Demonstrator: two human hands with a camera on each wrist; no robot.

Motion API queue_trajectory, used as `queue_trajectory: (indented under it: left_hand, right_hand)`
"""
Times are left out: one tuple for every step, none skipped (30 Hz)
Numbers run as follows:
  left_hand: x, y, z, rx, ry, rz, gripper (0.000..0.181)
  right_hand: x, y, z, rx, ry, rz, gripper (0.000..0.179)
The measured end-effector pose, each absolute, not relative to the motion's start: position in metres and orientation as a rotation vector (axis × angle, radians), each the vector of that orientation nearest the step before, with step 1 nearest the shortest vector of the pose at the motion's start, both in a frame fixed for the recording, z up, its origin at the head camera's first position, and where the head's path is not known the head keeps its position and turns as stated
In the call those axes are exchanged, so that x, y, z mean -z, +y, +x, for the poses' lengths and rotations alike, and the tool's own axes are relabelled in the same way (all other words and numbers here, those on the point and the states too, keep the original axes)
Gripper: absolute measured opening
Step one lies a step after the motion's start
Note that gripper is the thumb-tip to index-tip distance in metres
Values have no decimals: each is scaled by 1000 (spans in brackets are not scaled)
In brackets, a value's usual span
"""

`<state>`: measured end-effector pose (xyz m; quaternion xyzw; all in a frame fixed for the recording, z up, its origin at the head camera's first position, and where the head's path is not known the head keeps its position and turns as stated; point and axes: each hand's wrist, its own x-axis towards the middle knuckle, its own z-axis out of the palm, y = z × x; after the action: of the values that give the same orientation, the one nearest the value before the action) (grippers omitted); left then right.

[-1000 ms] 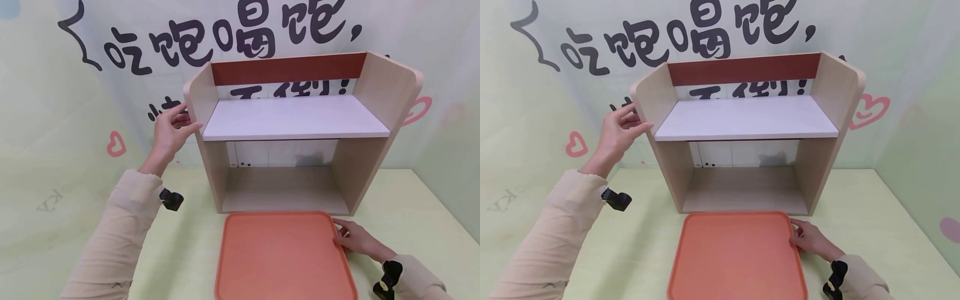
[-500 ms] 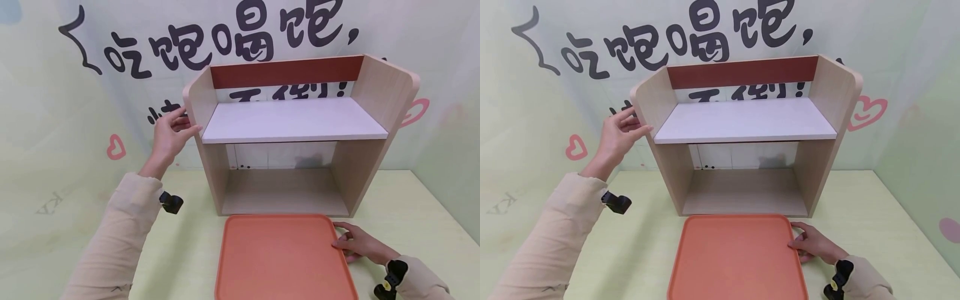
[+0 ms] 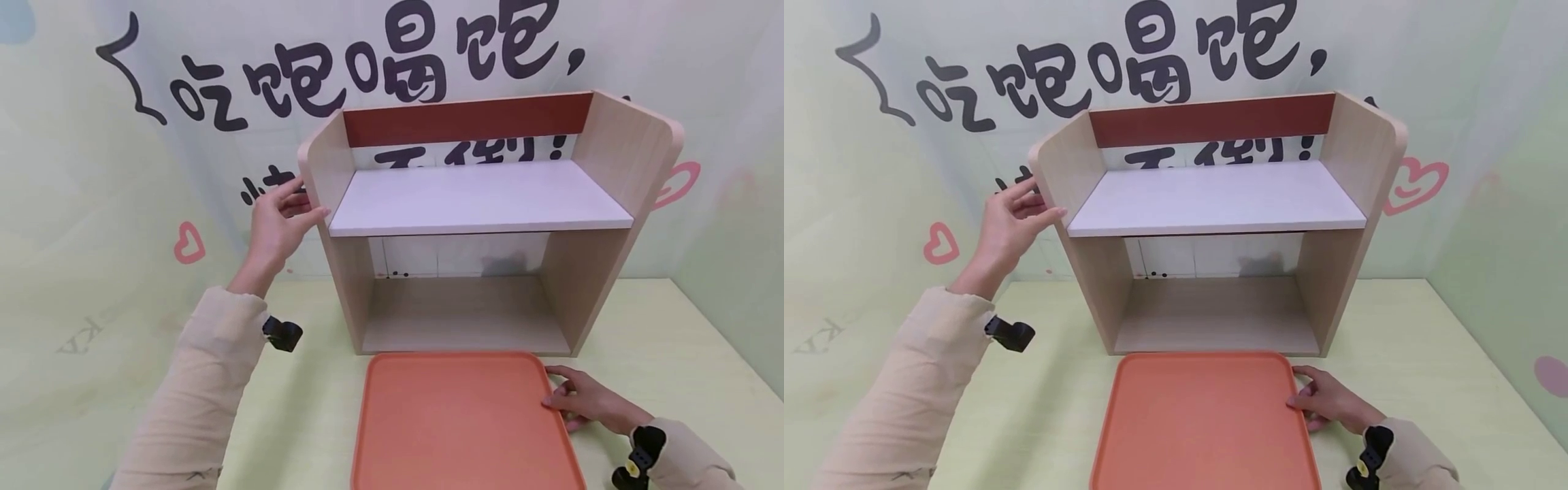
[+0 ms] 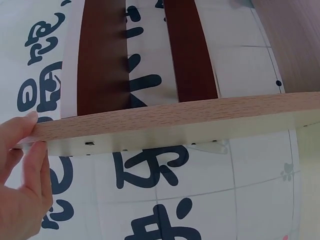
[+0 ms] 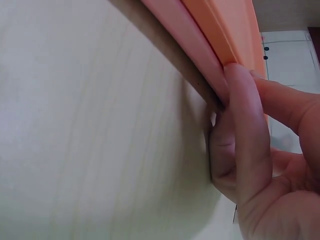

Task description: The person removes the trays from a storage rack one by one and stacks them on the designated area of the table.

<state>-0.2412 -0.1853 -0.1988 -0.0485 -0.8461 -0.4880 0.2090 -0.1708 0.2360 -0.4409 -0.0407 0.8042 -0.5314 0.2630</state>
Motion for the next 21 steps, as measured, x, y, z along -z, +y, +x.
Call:
queue_trajectory:
  left_hand:
    - [199, -185, -241, 1360, -2355, -132, 62]
    - [199, -185, -241, 1360, -2353, -134, 62]
    - [200, -185, -241, 1359, -2351, -135, 62]
    - [200, -185, -241, 1358, -2348, -143, 61]
    - [200, -185, -241, 1357, -2343, -148, 61]
    - [201, -186, -241, 1353, -2340, -153, 61]
    - [201, -186, -240, 1348, -2335, -159, 61]
    - [201, -187, -240, 1342, -2333, -167, 60]
    - [201, -187, -240, 1337, -2332, -174, 60]
    - [201, -188, -240, 1331, -2331, -180, 60]
    - [200, -189, -239, 1326, -2331, -181, 59]
    - [200, -189, -239, 1321, -2331, -183, 59]
    - [199, -189, -239, 1317, -2332, -185, 59]
    - [199, -190, -239, 1310, -2334, -188, 59]
    - [198, -190, -239, 1303, -2335, -190, 59]
    - [198, -191, -238, 1295, -2338, -190, 60]
    - [197, -191, -238, 1286, -2341, -189, 60]
    - [197, -191, -237, 1277, -2346, -188, 60]
    - [197, -192, -237, 1274, -2349, -191, 60]
    - [197, -192, -236, 1270, -2352, -193, 60]
    - [196, -193, -235, 1269, -2355, -196, 59]
  right_hand:
    - [441, 236, -170, 1433, 2183, -91, 79]
    - [442, 236, -170, 1430, 2193, -78, 78]
    - [443, 236, -169, 1430, 2205, -69, 78]
    - [444, 235, -168, 1428, 2218, -51, 77]
    - [444, 235, -167, 1427, 2229, -37, 76]
    - [445, 235, -166, 1425, 2238, -28, 75]
    - [445, 234, -166, 1424, 2247, -17, 74]
    - [445, 234, -165, 1426, 2254, -17, 73]
    - [445, 233, -165, 1428, 2260, -7, 72]
    - [445, 233, -164, 1430, 2266, -4, 71]
    - [445, 232, -163, 1434, 2270, -5, 71]
    - [446, 232, -163, 1436, 2272, 0, 71]
    - [446, 231, -162, 1441, 2274, 2, 71]
    - [446, 231, -162, 1442, 2274, 2, 72]
    - [446, 231, -161, 1446, 2271, -6, 73]
    - [446, 232, -161, 1452, 2264, -25, 74]
    - [445, 232, -161, 1458, 2255, -37, 74]
    - [445, 232, -160, 1464, 2245, -55, 75]
    - [445, 233, -160, 1475, 2231, -80, 75]
    - [445, 234, -159, 1484, 2220, -102, 75]
    - [445, 235, -159, 1495, 2206, -126, 74]
